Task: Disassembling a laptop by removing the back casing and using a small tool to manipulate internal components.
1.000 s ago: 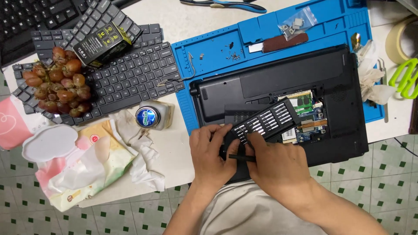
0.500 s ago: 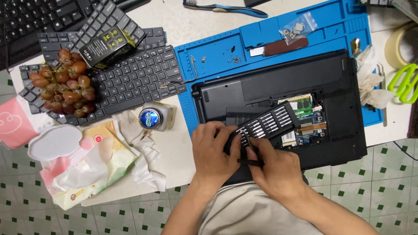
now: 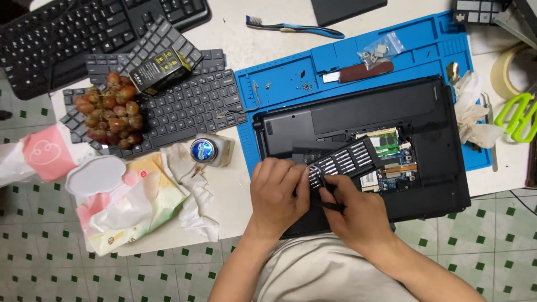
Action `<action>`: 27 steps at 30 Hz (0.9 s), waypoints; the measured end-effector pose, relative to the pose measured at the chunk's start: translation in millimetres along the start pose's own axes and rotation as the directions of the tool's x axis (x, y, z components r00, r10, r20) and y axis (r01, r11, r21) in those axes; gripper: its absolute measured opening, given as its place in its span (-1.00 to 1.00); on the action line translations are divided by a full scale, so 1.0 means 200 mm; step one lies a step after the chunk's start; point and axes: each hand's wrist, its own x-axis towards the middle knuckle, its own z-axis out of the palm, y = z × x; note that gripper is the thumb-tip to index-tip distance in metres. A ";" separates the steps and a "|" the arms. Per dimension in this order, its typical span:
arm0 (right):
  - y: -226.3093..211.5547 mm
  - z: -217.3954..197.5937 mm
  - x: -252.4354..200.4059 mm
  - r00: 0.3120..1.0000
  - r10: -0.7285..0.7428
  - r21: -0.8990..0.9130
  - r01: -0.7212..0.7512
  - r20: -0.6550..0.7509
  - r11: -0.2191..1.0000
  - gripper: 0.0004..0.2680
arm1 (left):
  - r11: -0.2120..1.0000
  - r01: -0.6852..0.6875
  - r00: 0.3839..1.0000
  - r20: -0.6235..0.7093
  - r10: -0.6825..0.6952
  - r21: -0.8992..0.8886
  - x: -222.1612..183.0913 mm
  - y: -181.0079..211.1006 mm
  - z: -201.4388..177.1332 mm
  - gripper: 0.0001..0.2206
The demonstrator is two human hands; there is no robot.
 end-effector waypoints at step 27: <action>-0.45 0.13 0.37 0.679 -0.731 -0.177 0.729 0.067 0.661 -0.90 | 0.792 0.410 0.786 -0.265 -0.558 -0.452 -0.40 0.02 -0.45 -0.92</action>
